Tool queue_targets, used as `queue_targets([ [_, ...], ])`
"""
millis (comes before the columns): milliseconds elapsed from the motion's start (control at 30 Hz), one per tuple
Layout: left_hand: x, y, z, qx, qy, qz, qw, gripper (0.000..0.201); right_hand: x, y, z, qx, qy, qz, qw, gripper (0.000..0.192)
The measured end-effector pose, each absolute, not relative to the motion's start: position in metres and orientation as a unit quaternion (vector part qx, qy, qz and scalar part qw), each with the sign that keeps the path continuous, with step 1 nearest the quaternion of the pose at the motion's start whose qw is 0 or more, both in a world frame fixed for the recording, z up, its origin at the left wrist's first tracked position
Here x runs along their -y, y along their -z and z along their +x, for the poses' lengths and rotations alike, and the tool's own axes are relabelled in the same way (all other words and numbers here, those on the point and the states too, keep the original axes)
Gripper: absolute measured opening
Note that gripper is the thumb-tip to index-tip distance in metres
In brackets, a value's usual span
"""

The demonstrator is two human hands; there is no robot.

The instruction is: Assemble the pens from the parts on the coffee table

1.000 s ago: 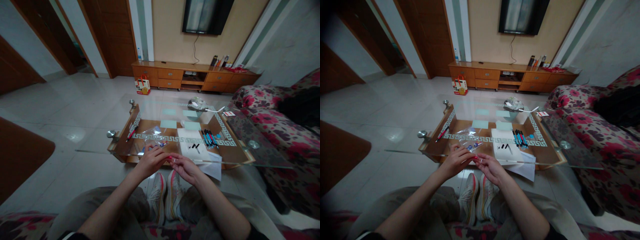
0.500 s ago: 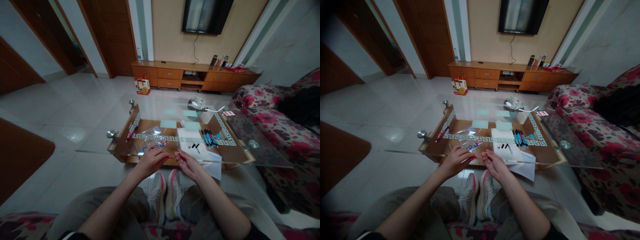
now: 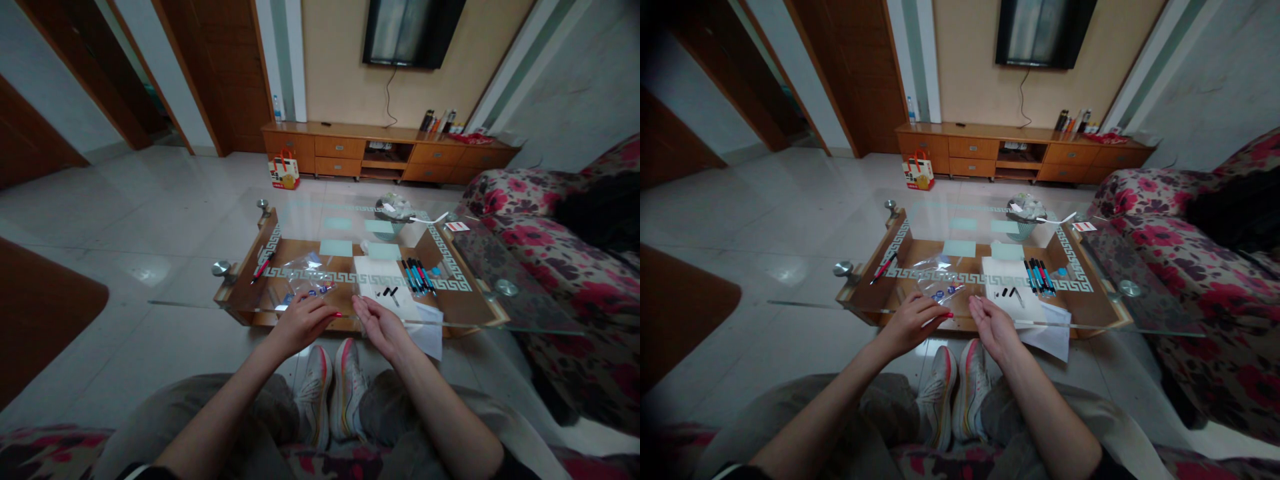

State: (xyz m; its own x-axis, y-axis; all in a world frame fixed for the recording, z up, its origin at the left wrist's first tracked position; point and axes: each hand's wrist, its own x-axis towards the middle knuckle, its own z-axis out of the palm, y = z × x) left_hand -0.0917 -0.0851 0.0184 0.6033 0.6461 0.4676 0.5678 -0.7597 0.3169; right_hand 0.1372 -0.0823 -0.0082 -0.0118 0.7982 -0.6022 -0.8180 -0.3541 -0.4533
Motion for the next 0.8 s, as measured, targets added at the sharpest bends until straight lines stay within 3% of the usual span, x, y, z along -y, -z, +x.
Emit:
queue_targets([
  [267,0.085,-0.017,-0.091,-0.345,-0.275,0.894,0.083,0.019,0.087,0.002,0.135,0.007,-0.718,-0.425,0.550,0.030],
  [467,0.088,-0.018,-0.089,-0.337,-0.302,0.875,0.174,0.034,0.101,-0.009,0.122,0.213,-0.759,-0.405,0.462,0.022],
  [600,0.088,-0.017,-0.089,-0.320,-0.300,0.877,0.196,0.045,0.104,-0.006,0.122,0.343,-0.718,-0.419,0.437,0.032],
  [800,0.086,-0.011,-0.089,-0.324,-0.297,0.874,0.207,0.039,0.099,-0.008,0.131,0.449,-0.640,-0.468,0.413,0.035],
])
